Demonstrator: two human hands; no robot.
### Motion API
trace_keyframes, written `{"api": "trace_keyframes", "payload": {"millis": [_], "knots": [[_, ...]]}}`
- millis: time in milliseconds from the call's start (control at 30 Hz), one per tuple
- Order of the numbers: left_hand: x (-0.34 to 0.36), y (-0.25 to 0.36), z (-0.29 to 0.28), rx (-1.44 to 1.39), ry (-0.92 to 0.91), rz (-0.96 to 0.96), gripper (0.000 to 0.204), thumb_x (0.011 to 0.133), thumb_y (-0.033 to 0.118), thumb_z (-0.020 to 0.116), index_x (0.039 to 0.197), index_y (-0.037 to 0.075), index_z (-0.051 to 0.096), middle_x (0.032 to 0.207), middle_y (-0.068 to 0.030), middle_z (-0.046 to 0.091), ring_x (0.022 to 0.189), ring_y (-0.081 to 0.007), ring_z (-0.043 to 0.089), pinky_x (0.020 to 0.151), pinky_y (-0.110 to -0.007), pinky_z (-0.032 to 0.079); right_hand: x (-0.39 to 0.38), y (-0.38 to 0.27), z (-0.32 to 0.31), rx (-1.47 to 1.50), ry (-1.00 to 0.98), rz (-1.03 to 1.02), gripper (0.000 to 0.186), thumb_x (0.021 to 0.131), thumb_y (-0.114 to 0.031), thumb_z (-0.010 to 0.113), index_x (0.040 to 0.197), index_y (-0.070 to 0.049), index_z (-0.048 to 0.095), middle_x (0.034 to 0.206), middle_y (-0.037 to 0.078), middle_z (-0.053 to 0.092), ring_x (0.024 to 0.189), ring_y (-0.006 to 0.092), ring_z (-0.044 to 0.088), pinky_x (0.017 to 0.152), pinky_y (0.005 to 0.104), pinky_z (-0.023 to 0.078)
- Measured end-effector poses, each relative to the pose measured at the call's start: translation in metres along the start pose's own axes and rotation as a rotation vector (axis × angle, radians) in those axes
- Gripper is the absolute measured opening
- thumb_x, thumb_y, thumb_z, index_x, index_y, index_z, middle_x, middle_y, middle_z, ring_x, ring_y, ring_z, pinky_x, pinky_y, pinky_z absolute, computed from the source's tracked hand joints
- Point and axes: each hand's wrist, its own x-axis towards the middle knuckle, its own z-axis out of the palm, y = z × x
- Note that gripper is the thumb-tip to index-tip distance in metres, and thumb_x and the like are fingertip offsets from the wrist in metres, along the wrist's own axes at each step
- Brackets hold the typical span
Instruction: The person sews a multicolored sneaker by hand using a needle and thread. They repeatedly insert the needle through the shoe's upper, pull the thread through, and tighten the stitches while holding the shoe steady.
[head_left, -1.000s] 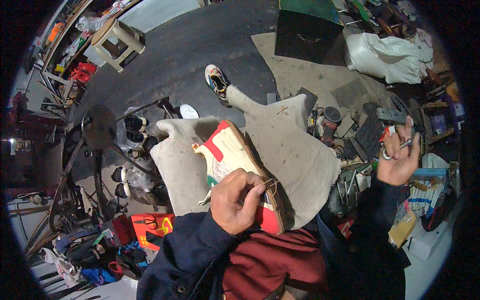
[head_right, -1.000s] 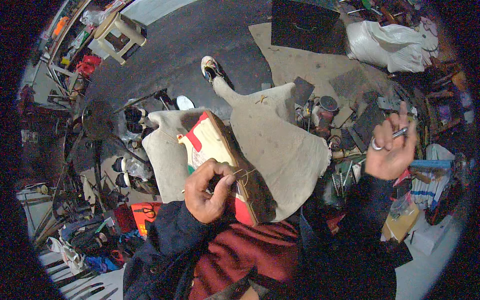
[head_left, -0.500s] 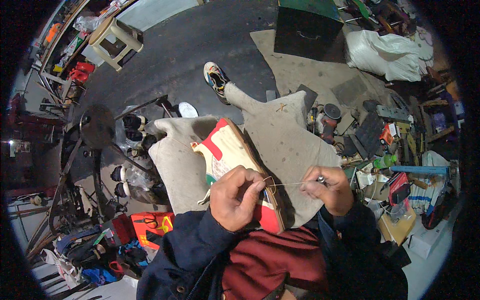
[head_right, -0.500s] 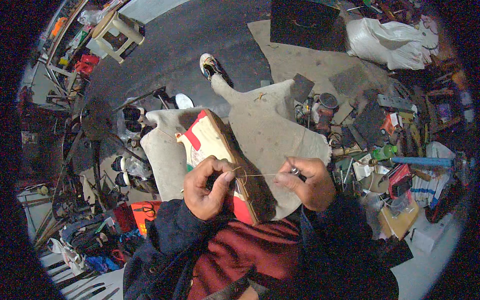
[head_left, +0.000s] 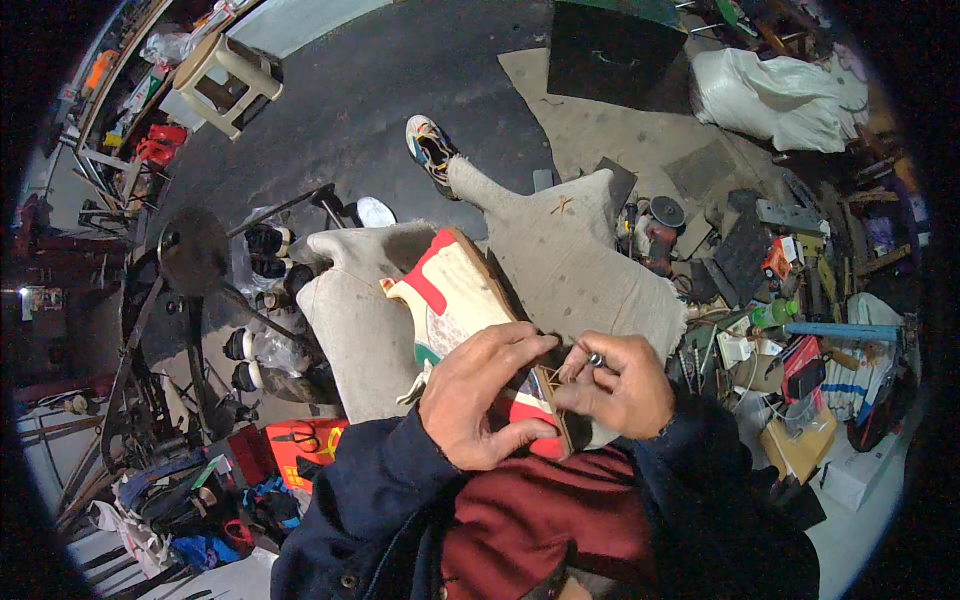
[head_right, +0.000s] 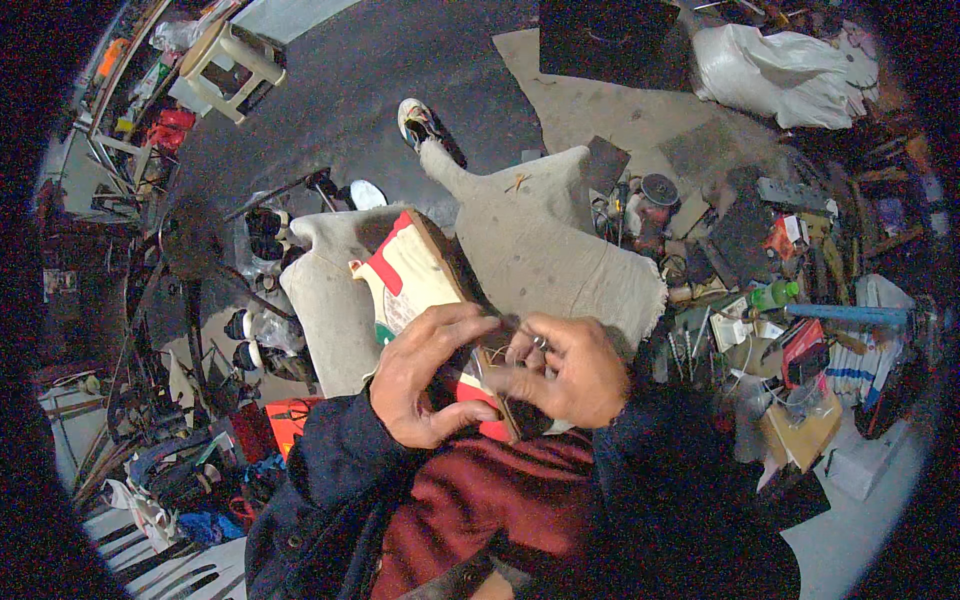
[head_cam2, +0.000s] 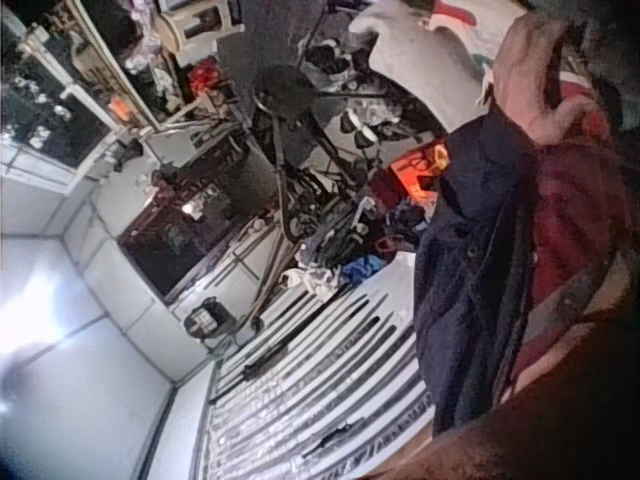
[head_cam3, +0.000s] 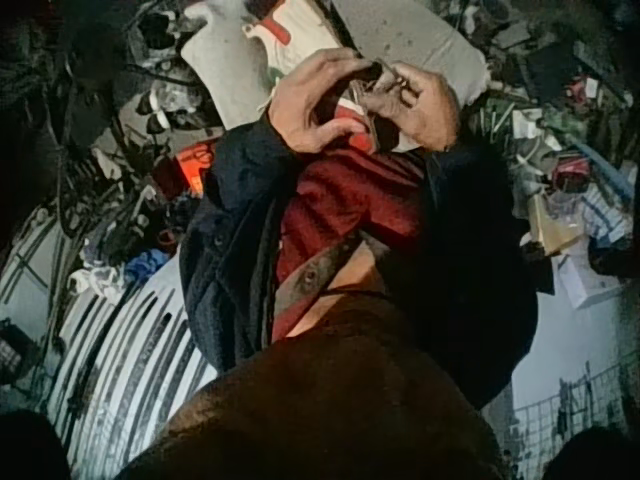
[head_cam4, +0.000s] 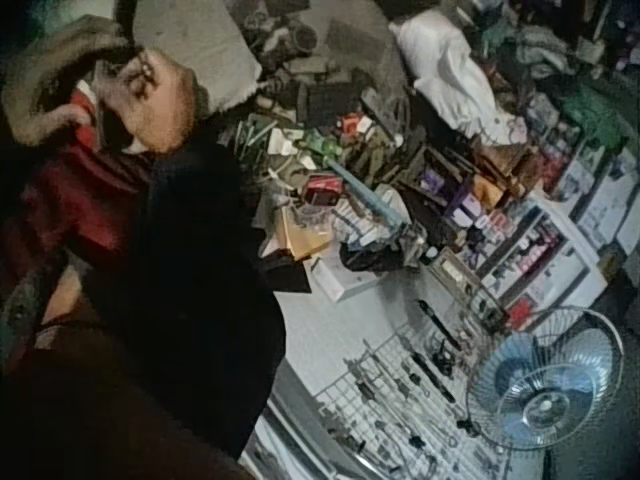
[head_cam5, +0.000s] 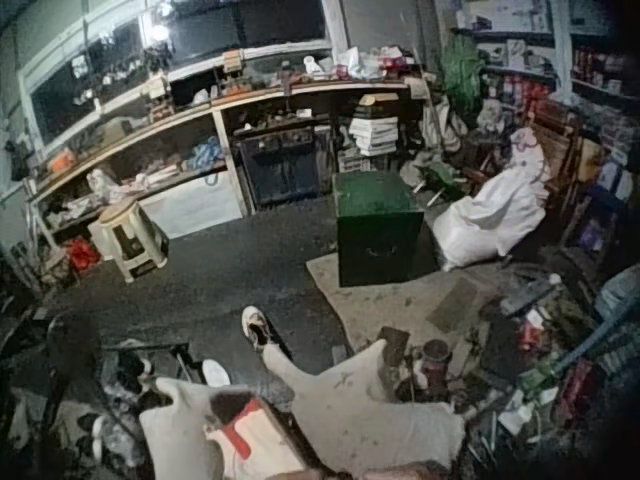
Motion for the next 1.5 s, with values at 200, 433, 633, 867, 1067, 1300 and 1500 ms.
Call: {"api": "trace_keyframes", "payload": {"millis": [200, 433, 633, 867, 1067, 1300, 1500], "knots": [[0.002, -0.010, 0.011, -0.049, -0.057, -0.029, 0.067, 0.071, 0.031, 0.082, 0.126, 0.003, 0.058, 0.129, -0.0240, 0.054, 0.117, -0.0436, 0.056, 0.099, -0.045, 0.047, -0.020, 0.002, 0.014, -0.293, 0.059, -0.139, 0.039, 0.079, -0.027, 0.085, 0.072, -0.006, 0.053, 0.055, 0.005, 0.052, 0.048, 0.0158, 0.054, 0.047, 0.0319, 0.041], [-0.005, -0.009, 0.019, -0.100, -0.024, -0.066, 0.058, 0.079, 0.031, 0.080, 0.124, 0.003, 0.060, 0.131, -0.0236, 0.055, 0.123, -0.0399, 0.055, 0.103, -0.044, 0.044, -0.026, 0.025, 0.018, -0.266, 0.107, -0.173, 0.040, 0.079, -0.019, 0.085, 0.067, -0.007, 0.049, 0.056, 0.007, 0.052, 0.046, 0.0173, 0.052, 0.046, 0.0329, 0.039], [-0.038, -0.026, -0.027, -0.104, 0.461, -0.118, 0.022, 0.087, 0.007, 0.063, 0.107, -0.001, 0.065, 0.112, -0.0150, 0.064, 0.096, -0.0214, 0.063, 0.085, -0.035, 0.051, -0.029, 0.025, 0.020, -0.263, 0.117, -0.226, 0.040, 0.078, -0.015, 0.084, 0.065, -0.007, 0.047, 0.053, 0.005, 0.046, 0.046, 0.0123, 0.043, 0.044, 0.0310, 0.034], [-0.057, -0.051, -0.056, 0.114, 0.521, -0.199, 0.013, 0.089, 0.001, 0.061, 0.100, -0.002, 0.066, 0.097, -0.0126, 0.068, 0.091, -0.0197, 0.064, 0.083, -0.031, 0.049, -0.031, 0.039, 0.014, -0.181, 0.175, -0.211, 0.040, 0.078, -0.011, 0.082, 0.065, -0.007, 0.044, 0.055, 0.004, 0.044, 0.047, 0.0132, 0.042, 0.046, 0.0304, 0.034], [-0.045, -0.067, -0.038, 0.278, 0.138, -0.157, 0.043, 0.073, -0.006, 0.061, 0.115, 0.004, 0.065, 0.115, -0.0204, 0.065, 0.104, -0.0417, 0.064, 0.089, -0.041, 0.053, -0.034, 0.042, 0.013, -0.168, 0.185, -0.212, 0.040, 0.078, -0.010, 0.082, 0.066, -0.008, 0.044, 0.055, 0.005, 0.044, 0.047, 0.0148, 0.043, 0.047, 0.0307, 0.034], [-0.043, -0.079, -0.058, 0.309, -0.035, -0.042, 0.020, 0.076, 0.006, 0.069, 0.095, 0.005, 0.064, 0.088, -0.0172, 0.062, 0.088, -0.0399, 0.061, 0.074, -0.047, 0.051, -0.037, 0.048, 0.011, -0.158, 0.164, -0.152, 0.043, 0.077, -0.008, 0.081, 0.063, -0.009, 0.041, 0.055, 0.002, 0.043, 0.049, 0.0088, 0.039, 0.047, 0.0290, 0.031], [-0.076, -0.070, -0.088, -0.189, 0.379, -0.351, 0.027, 0.101, 0.023, 0.053, 0.087, 0.001, 0.057, 0.093, -0.0139, 0.066, 0.086, -0.0271, 0.064, 0.079, -0.037, 0.049, -0.034, 0.054, 0.007, -0.066, 0.226, -0.117, 0.044, 0.077, -0.005, 0.080, 0.062, -0.010, 0.039, 0.055, -0.002, 0.041, 0.051, 0.0056, 0.034, 0.048, 0.0264, 0.028]]}}
